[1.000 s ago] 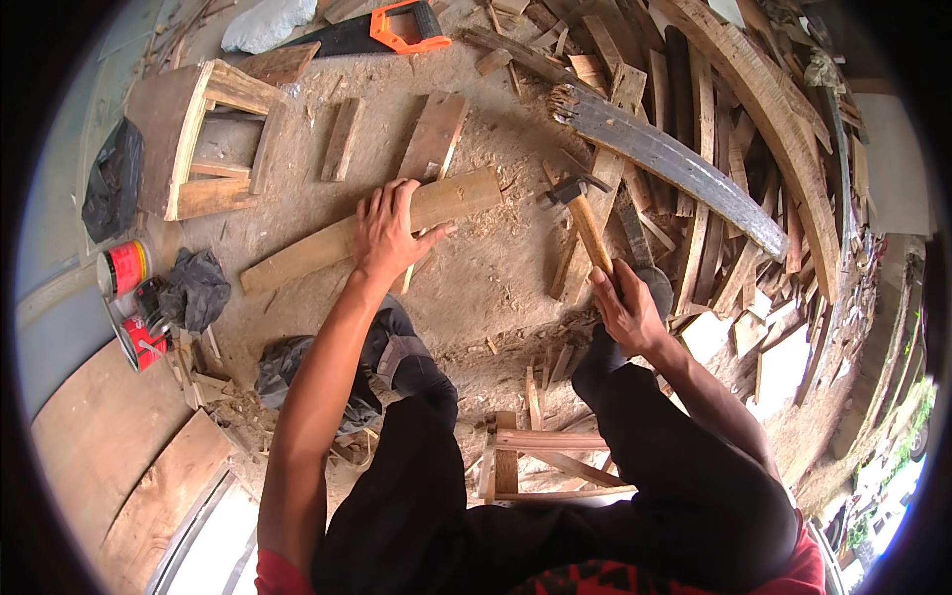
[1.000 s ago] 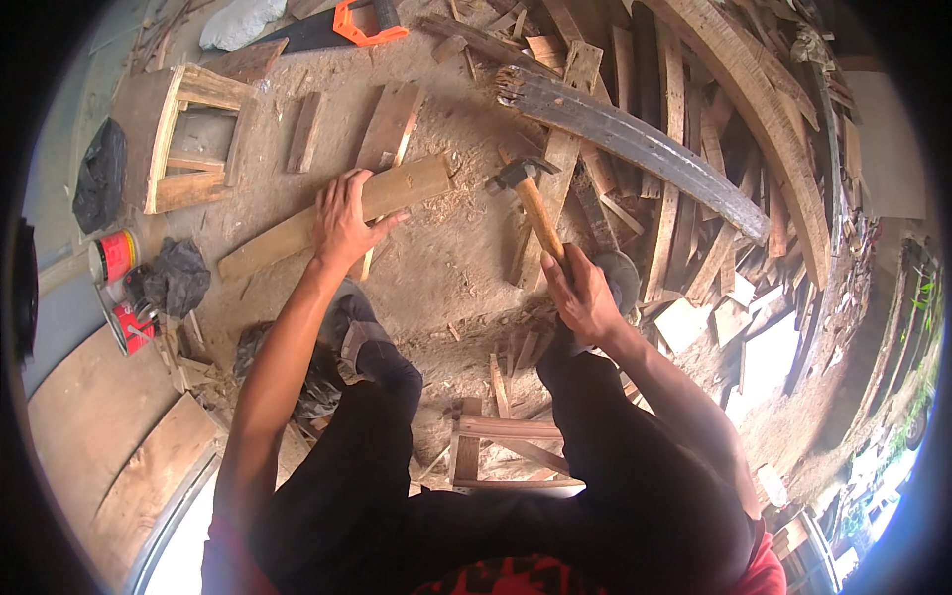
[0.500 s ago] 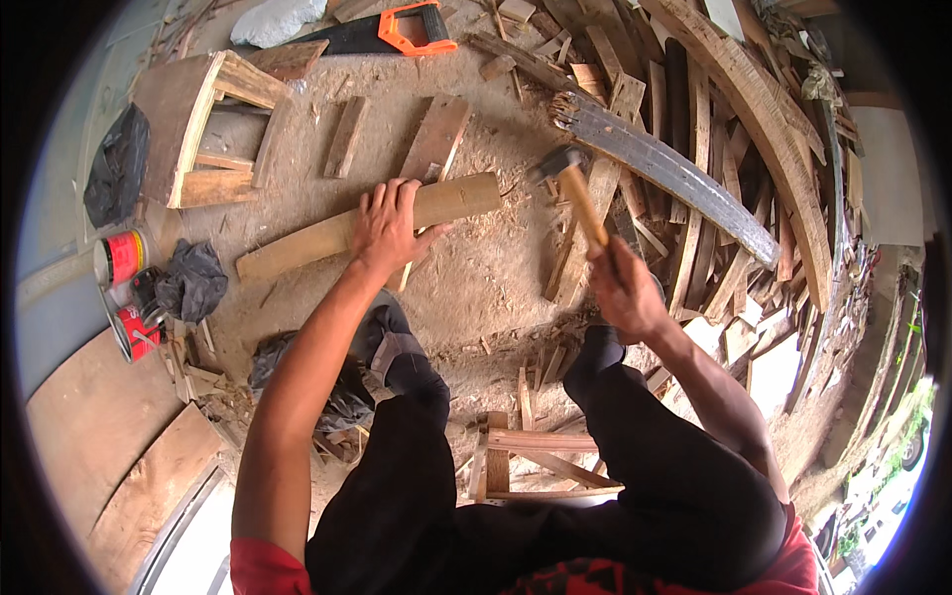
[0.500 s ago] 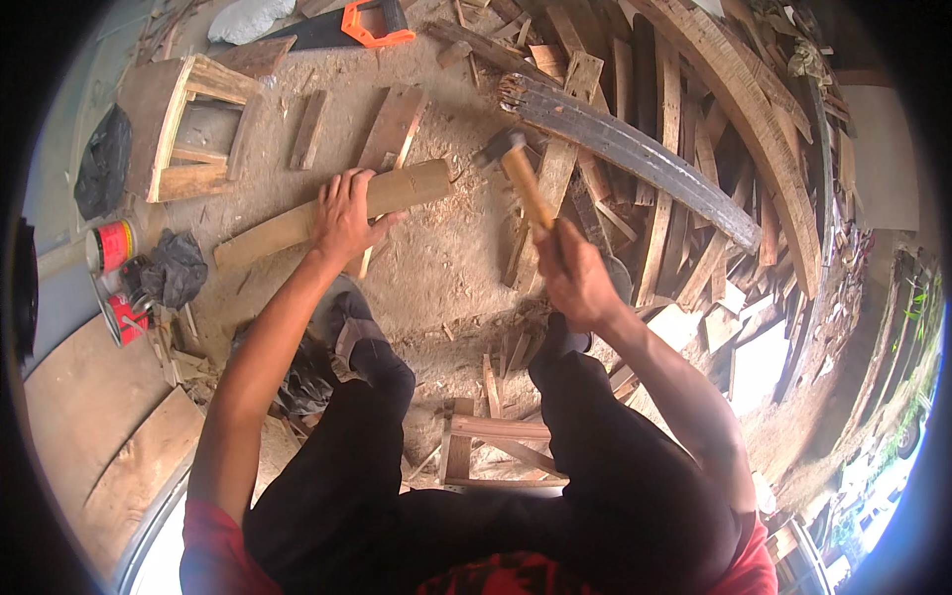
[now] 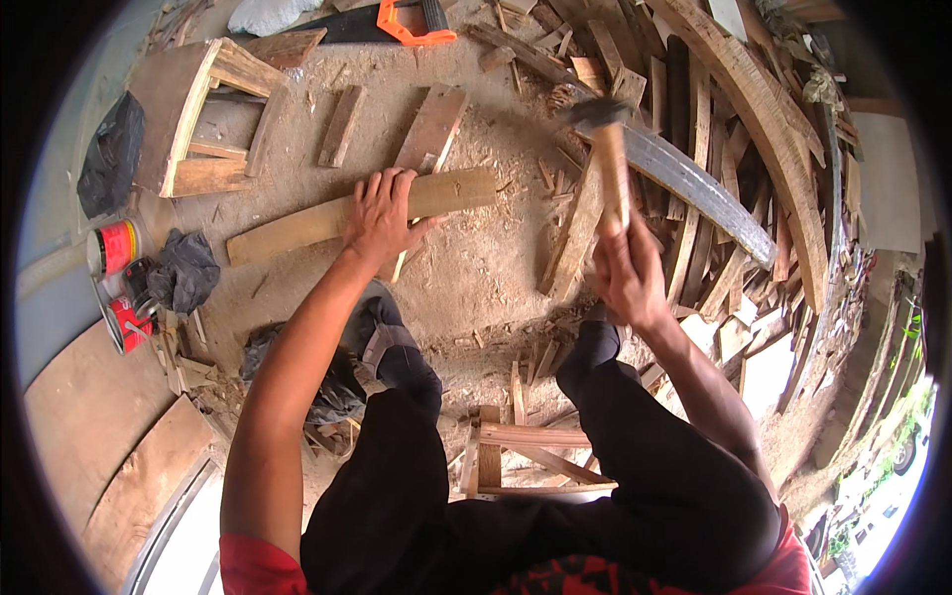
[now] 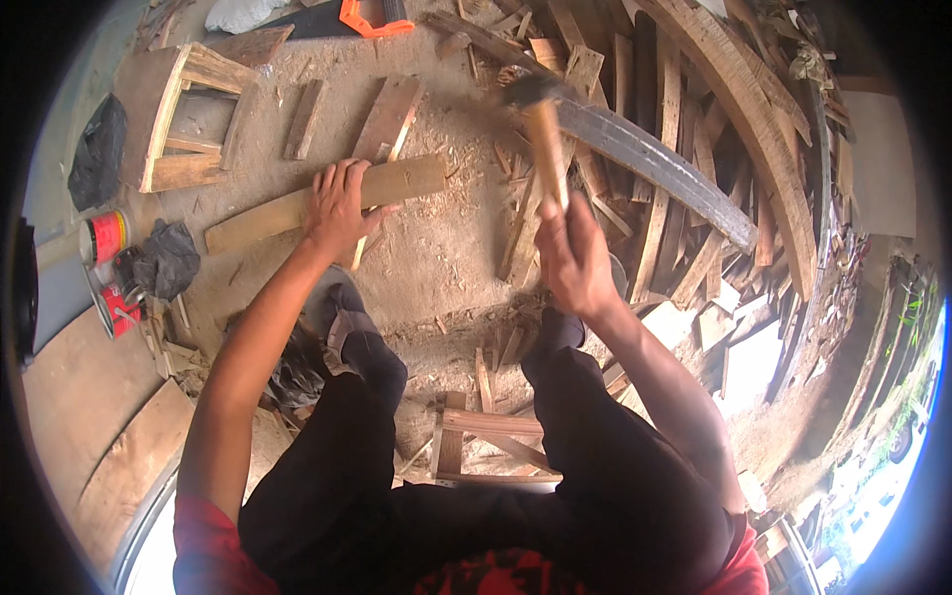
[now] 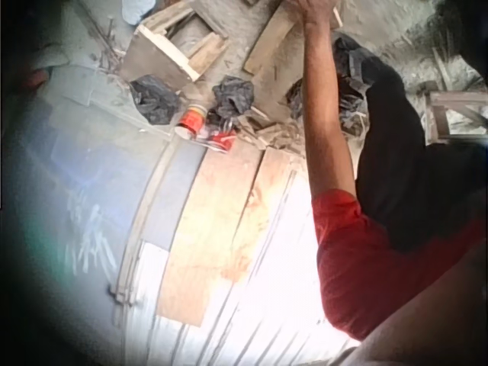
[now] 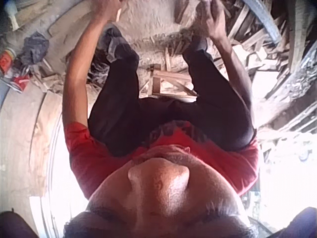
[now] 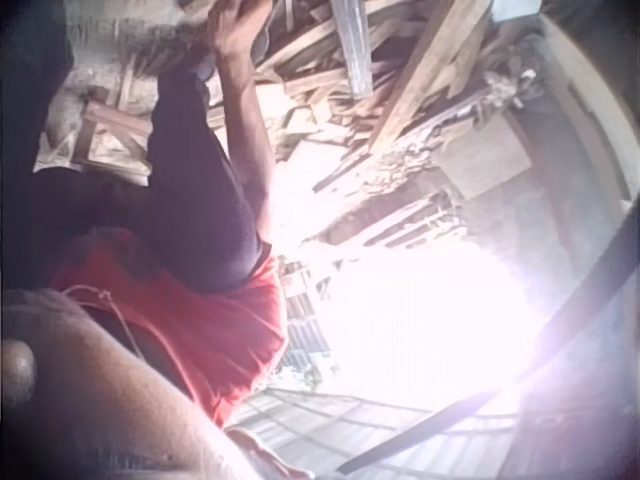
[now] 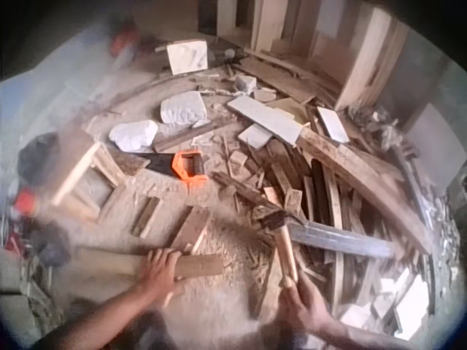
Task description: The person sits on the ground and uses a hammer to break wooden planks into smaller pieces. They repeatedly pick up planks, strike them, and separate the resulting fragments, occasionally moving debris aside.
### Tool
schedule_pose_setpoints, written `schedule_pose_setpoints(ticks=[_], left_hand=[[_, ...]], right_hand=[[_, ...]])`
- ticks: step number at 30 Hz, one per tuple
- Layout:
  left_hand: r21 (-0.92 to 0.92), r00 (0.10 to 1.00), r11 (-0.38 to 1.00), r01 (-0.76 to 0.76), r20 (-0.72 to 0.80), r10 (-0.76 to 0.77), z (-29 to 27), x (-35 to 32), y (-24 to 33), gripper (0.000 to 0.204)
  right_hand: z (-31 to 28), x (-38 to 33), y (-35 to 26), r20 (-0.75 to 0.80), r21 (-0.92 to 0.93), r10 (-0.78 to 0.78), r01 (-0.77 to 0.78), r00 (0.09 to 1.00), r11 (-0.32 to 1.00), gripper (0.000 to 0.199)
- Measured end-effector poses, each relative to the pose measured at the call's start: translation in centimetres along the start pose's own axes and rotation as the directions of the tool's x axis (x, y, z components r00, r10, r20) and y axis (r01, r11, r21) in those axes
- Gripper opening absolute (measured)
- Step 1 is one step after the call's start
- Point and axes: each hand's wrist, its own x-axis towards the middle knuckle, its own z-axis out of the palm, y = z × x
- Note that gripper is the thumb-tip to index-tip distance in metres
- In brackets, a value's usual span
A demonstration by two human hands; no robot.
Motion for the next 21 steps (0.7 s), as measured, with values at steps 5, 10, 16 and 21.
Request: schedule_pose_setpoints(ticks=[5, 10, 16, 21], left_hand=[[-0.003, 1.000, 1.000, 0.008, 0.029, -0.008, 0.6, 0.4, -0.5, 0.080], [0.022, 0.998, 1.000, -0.011, 0.063, 0.010, 0.0, 0.5, -0.5, 0.082], [0.020, 0.994, 0.999, -0.026, 0.105, 0.024, -0.2, 1.4, -0.4, 0.082], [0.029, 0.998, 0.999, -0.046, 0.045, 0.045, 0.2, 0.4, -1.3, 0.083]], right_hand=[[0.3, -0.3, 5.8, 0.034, -0.142, 0.062, -0.057, 0.997, 0.988, 0.025], [0.2, -0.7, 1.6, 0.001, 0.097, 0.028, -0.028, 1.000, 0.995, 0.024], [0.2, -0.9, 7.4, -0.064, -0.055, 0.038, -0.042, 0.997, 0.998, 0.025], [-0.1, -1.9, 2.4, -0.060, 0.108, 0.109, -0.102, 0.992, 0.989, 0.033]])
